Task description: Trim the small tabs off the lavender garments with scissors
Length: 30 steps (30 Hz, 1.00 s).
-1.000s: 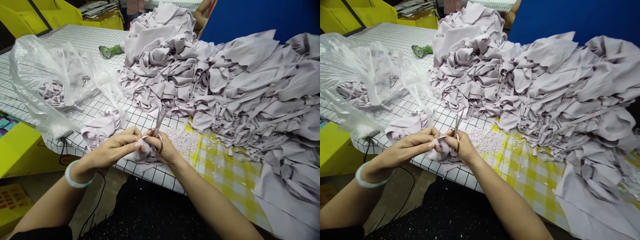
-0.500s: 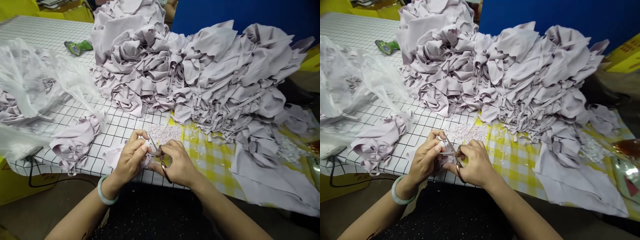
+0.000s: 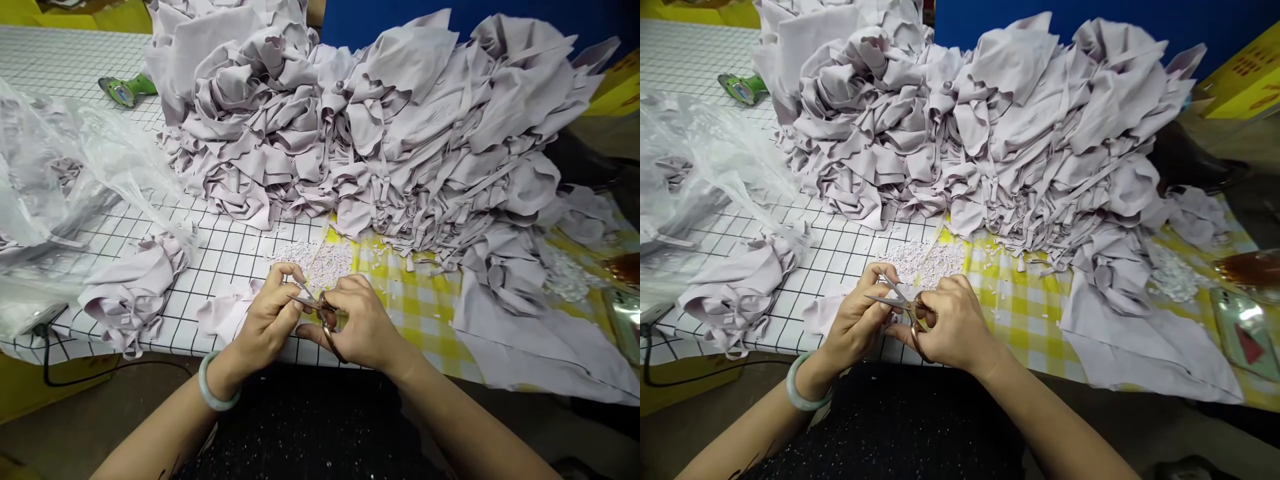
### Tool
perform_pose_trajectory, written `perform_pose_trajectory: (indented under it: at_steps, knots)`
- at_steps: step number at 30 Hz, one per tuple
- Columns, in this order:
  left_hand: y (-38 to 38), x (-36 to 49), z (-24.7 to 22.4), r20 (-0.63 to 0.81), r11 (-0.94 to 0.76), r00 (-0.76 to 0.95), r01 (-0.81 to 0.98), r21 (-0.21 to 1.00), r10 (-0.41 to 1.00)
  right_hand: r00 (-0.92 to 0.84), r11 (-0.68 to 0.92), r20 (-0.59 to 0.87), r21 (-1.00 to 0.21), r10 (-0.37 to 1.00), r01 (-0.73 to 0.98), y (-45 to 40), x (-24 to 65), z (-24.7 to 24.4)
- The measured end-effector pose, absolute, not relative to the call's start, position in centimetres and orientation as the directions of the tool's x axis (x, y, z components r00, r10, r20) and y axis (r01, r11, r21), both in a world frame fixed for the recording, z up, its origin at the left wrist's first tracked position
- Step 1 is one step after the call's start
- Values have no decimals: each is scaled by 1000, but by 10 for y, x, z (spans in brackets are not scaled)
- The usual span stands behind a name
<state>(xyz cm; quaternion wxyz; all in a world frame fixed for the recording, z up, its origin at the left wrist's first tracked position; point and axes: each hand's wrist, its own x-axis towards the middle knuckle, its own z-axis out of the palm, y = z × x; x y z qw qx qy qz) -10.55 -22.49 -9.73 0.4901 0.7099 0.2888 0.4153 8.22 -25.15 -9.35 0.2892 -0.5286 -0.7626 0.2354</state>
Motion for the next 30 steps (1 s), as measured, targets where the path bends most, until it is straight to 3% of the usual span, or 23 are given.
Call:
perform_pose_trajectory:
  at_steps: [14, 20, 23, 25, 27, 30]
  knots:
    - [-214, -88, -102, 262, -330, 567, 19, 944, 781, -174, 244, 171, -658, 970, 712, -257, 97, -110]
    - [-202, -73, -109, 196, -309, 620, 78, 948, 759, 12, -39, -46, -630, 999, 776, -256, 127, -126]
    - [-200, -93, -97, 169, -346, 632, 167, 923, 756, 123, -110, -21, -607, 992, 787, -257, 140, -125]
    - [-202, -124, -89, 177, -408, 562, 315, 857, 808, 77, -21, 59, -646, 995, 763, -260, 136, -124]
    - [-209, -164, -91, 260, -433, 362, 565, 703, 895, -42, 109, 111, -715, 993, 690, -263, 117, -126]
    - [-230, -218, -109, 307, -324, 195, 829, 456, 932, -271, 301, 177, -788, 946, 537, -267, 65, -136]
